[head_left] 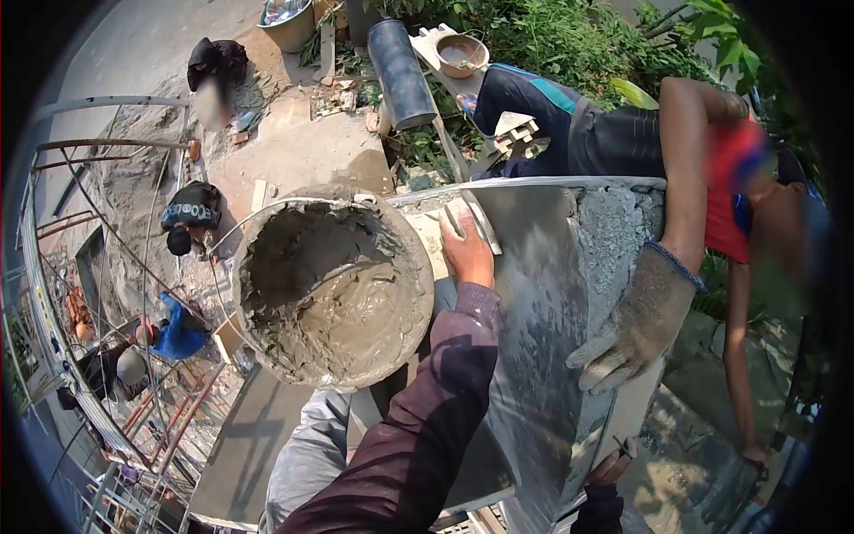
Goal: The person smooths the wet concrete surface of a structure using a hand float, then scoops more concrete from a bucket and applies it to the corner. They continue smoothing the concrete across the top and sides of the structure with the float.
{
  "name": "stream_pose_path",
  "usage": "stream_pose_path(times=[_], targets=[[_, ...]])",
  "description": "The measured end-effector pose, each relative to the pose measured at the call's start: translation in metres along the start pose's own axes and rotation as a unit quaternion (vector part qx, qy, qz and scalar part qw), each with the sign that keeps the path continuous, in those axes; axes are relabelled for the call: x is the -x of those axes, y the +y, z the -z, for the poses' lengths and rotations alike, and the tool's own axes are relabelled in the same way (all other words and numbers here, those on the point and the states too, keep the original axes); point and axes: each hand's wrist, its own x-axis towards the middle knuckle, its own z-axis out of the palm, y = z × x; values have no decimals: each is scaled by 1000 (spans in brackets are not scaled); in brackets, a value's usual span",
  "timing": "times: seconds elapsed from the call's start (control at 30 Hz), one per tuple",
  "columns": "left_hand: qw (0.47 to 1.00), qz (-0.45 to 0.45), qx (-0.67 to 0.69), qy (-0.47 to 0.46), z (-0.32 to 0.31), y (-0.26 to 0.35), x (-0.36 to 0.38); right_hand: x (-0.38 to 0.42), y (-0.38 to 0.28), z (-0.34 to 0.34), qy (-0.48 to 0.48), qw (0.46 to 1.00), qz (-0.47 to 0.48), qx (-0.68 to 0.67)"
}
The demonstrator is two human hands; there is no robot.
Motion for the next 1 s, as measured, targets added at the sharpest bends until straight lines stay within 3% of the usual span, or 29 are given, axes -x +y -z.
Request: stream_pose_path(times=[0.17,0.23,0.27,0.33,0.4,0.43,0.47,0.53,0.57,0.6,0.67,0.7,0.83,0.9,0.97,1.0], targets=[[997,10,41,-65,-4,-4,-11,7,10,-2,-1,999,-6,-32],[989,-127,-60,-46,10,31,18,10,9,0,-10,999,-13,-33],[984,-139,-70,-88,25,37,38,6,9,-1,-13,999,-12,-35],[978,-145,-101,-113,43,20,67,-20,-18,-3,12,986,147,79],[987,-73,-121,-83,36,3,54,-21,-21,-1,-8,985,141,95],[989,-36,-126,-69,26,-4,45,-5,-5,2,-39,996,59,57],[991,-69,-104,-50,15,2,25,5,6,4,-69,997,-26,19],[992,-73,-61,-80,6,22,2,17,24,1,-56,997,-48,-16],[987,-118,-93,-56,9,30,15,21,28,0,-49,996,-59,-34],[986,-115,-98,-68,20,39,38,24,30,-2,-47,997,-52,-27],[968,-195,-151,-51,34,1,75,19,27,-1,-42,999,-34,-9],[981,-40,-163,-102,38,6,81,16,24,0,-45,998,-33,-8],[985,-47,-149,-73,12,42,35,15,23,-1,-39,998,-45,-23],[966,-204,-139,-81,23,52,58,12,21,-1,-38,999,-26,-15],[979,-162,-70,-102,37,54,94,9,16,-1,-46,998,-36,-22],[986,-99,-76,-109,36,45,89,8,14,0,-48,998,-41,-24]])
